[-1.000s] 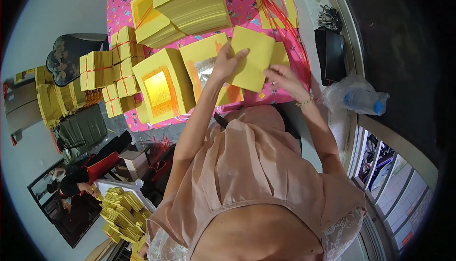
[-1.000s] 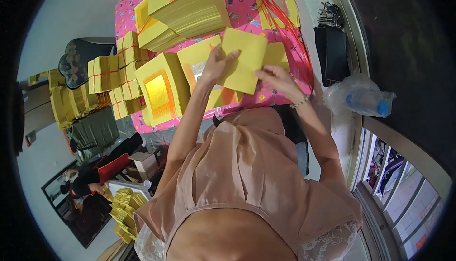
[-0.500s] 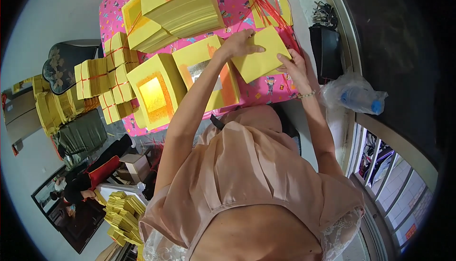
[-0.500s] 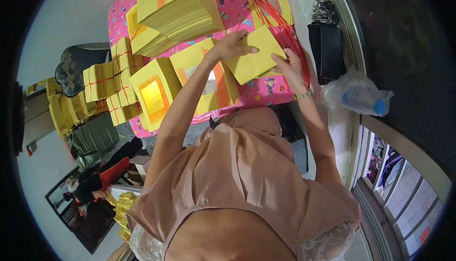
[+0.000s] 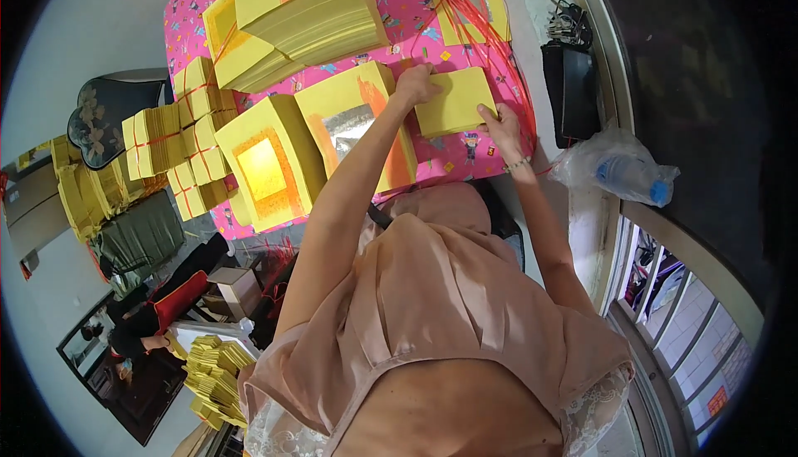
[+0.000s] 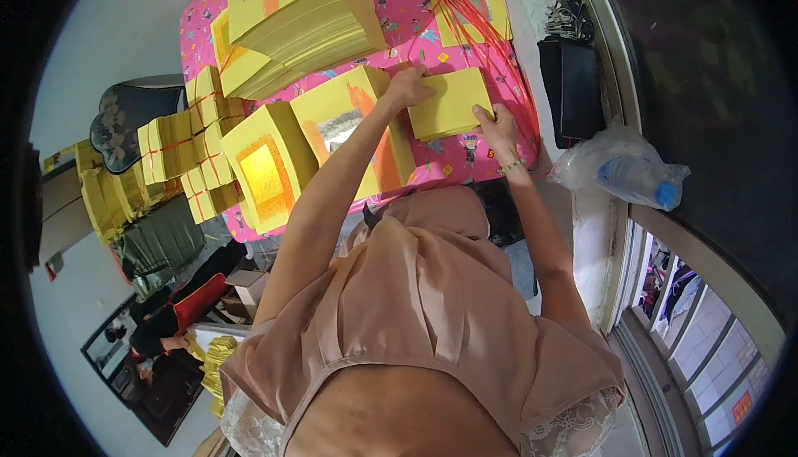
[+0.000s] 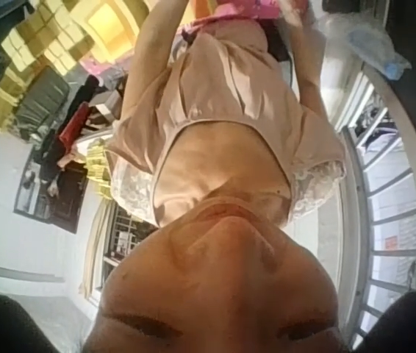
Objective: Stack and organize large quantities of yellow paper ritual items.
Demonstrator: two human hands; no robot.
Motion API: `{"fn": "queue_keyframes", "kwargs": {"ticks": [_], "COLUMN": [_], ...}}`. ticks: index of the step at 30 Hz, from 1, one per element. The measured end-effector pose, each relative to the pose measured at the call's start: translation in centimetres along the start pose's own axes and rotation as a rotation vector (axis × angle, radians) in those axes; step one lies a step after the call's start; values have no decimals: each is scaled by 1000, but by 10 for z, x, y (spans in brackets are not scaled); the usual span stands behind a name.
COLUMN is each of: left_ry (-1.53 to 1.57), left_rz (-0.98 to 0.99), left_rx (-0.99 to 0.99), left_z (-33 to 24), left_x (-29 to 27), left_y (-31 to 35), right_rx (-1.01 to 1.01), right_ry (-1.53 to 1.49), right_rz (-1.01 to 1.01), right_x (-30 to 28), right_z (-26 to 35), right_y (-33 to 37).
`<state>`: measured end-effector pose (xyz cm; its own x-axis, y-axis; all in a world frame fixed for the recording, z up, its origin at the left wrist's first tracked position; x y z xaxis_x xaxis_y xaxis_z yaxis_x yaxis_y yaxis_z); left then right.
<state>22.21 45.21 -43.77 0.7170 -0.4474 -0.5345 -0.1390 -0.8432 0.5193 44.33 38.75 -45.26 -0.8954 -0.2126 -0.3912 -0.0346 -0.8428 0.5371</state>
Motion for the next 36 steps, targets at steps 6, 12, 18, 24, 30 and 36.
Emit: {"fn": "queue_keyframes", "kwargs": {"ticks": [6,12,18,24,30,36], "left_ry": [28,-5,-29,79,80,-51], "left_rz": [-104,-162,-182,-191,-112,87], "left_rx": [-6,4,28,-16,-83,-138], "left_z": [-2,0,3,12,10,-3], "left_x": [4,10,9,14,17,28], "left_y": [0,2,-3,-4,-7,-2], "right_rx": [-15,-162,-399,-397,-337,-307], "right_ry": [98,493,778,606,578,546], "right_rz": [-46,-206,-409,-228,-207,-204], "right_x": [-2,-11,-15,-16,-8,-3], "right_z": [-15,24,59,44,20,-4], "right_y": [-11,13,29,29,47,35]}}
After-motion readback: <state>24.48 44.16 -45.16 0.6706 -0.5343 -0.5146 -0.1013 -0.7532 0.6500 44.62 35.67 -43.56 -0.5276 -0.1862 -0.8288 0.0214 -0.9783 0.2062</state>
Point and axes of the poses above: each hand's wrist, its own y-axis away from the middle knuckle, its own x-axis out of the palm, z = x × y, the point moved 8 cm from there along -y, towards the middle knuckle, and after that the axes turned 13 degrees about y, right-handed, at the moved point
